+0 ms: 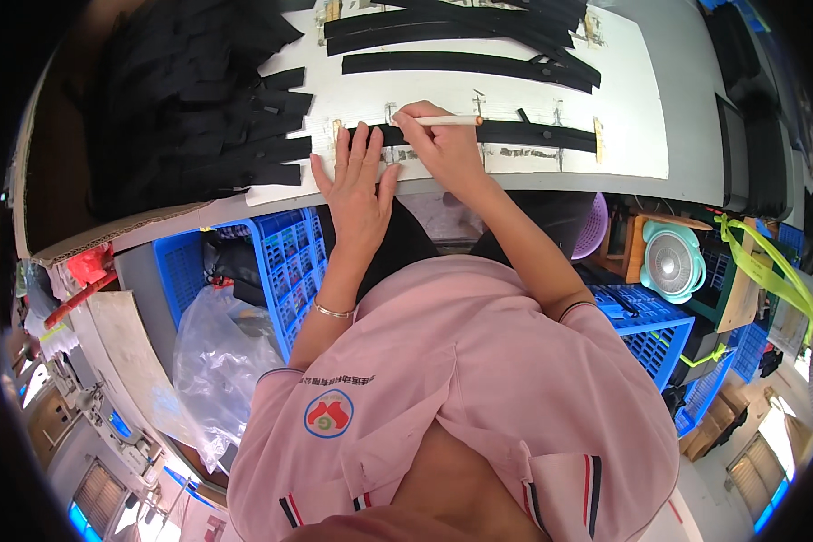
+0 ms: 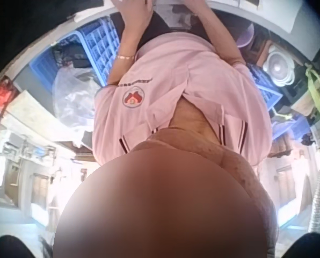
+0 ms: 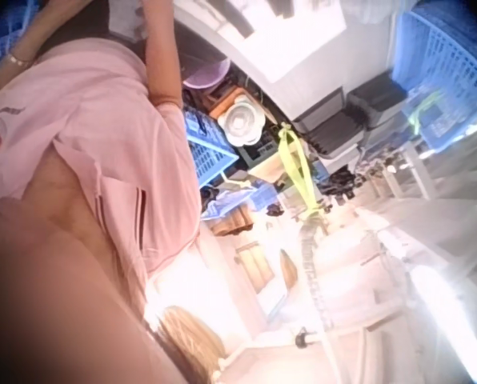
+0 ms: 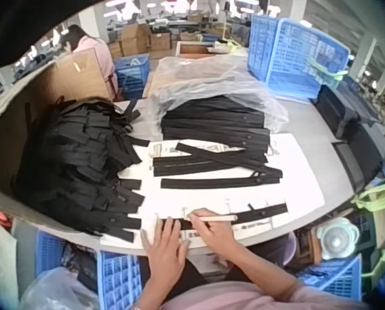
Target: Marking and aligning black fabric strips, likely zipper components, on a template board for manufacturing.
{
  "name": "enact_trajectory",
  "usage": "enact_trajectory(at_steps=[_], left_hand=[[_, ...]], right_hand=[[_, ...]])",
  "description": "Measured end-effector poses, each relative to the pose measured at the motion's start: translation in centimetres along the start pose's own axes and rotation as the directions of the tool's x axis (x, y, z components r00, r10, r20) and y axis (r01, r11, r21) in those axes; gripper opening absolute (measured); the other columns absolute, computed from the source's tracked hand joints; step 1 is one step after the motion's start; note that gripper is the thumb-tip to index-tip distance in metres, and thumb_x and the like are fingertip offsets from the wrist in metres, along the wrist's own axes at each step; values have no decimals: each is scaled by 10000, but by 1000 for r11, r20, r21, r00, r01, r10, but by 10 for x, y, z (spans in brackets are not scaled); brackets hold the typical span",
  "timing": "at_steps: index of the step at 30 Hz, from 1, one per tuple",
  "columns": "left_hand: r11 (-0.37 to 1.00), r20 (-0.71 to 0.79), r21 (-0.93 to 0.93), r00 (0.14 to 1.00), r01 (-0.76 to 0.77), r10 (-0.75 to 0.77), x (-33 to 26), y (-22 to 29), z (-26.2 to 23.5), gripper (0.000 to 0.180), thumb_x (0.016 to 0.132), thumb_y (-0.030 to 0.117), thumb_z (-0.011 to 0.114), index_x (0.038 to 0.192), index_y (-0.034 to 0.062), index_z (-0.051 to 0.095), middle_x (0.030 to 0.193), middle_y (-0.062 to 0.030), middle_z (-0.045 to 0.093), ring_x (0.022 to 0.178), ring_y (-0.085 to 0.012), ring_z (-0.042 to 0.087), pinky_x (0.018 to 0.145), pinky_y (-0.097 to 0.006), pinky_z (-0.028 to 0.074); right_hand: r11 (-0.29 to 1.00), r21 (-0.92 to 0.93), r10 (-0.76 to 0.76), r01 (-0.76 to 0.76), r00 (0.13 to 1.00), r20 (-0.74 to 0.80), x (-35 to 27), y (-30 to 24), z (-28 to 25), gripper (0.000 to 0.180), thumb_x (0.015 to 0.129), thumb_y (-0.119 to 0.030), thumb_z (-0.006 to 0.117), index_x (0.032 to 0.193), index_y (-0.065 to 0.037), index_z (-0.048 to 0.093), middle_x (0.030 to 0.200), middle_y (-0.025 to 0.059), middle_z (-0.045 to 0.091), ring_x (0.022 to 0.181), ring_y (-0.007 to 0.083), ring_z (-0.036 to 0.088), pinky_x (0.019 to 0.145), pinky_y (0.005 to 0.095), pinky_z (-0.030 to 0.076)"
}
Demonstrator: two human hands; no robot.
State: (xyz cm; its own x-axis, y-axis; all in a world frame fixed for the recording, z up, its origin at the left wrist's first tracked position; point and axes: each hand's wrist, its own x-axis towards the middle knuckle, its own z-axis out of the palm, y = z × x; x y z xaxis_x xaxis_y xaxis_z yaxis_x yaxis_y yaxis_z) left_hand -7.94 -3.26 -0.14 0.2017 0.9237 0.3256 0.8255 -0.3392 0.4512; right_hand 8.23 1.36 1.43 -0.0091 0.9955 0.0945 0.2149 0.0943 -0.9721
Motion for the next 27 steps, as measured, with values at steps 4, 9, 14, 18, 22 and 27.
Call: enact_trajectory(at_steps=[4, 9, 14, 18, 22, 27], left_hand=[[1000, -11, -9, 1000, -4, 4, 0, 0, 0, 516, 963, 293, 684, 1406, 44, 591, 1494, -128, 544, 1461, -333, 423, 1208, -635, 89], [1000, 1, -12, 1000, 3, -3, 0, 0, 0, 528, 970, 284, 677, 1437, 63, 569, 1519, -119, 526, 1478, -326, 402, 1211, -620, 80], [1000, -16, -4, 1000, -12, 12, 0, 0, 0, 526, 959, 294, 687, 1410, 41, 588, 1498, -126, 541, 1464, -331, 419, 1207, -637, 93], [1000, -10, 1, 1000, -9, 10, 0, 0, 0, 524, 963, 296, 680, 1411, 41, 587, 1498, -125, 541, 1464, -330, 418, 1203, -641, 96], [1000, -4, 0, 1000, -6, 6, 0, 0, 0, 521, 966, 294, 676, 1413, 41, 586, 1499, -129, 540, 1467, -333, 413, 1201, -644, 92], [1000, 10, 3, 1000, -3, 3, 0, 1, 0, 525, 967, 288, 677, 1423, 48, 579, 1503, -132, 536, 1471, -335, 407, 1203, -639, 79]], right_hand=[[997, -59, -52, 50, 998, -24, -3, 7, -2, 181, 1008, -149, 637, 1043, 15, 705, 812, 69, 686, 697, 112, 599, 634, 268, 474], [997, -52, -63, 63, 998, -2, -2, 7, 1, 179, 1009, -148, 640, 1041, 15, 706, 841, 84, 693, 703, 121, 611, 645, 274, 481], [991, -50, -130, 127, 990, -61, -2, 7, 3, 179, 1002, -160, 655, 1006, 6, 720, 821, 95, 697, 678, 113, 617, 616, 267, 475], [997, -79, -22, 25, 999, 39, -5, 6, -6, 184, 987, -172, 669, 966, 0, 730, 709, 71, 670, 614, 116, 615, 576, 273, 471], [991, -125, -40, 51, 995, 95, -6, 7, -8, 188, 1011, -132, 621, 958, -2, 745, 711, 24, 654, 636, 71, 563, 586, 240, 444], [984, -149, -85, 100, 991, 103, -5, 9, -5, 193, 1006, -139, 625, 939, -3, 746, 701, 23, 647, 636, 70, 564, 580, 243, 441]])
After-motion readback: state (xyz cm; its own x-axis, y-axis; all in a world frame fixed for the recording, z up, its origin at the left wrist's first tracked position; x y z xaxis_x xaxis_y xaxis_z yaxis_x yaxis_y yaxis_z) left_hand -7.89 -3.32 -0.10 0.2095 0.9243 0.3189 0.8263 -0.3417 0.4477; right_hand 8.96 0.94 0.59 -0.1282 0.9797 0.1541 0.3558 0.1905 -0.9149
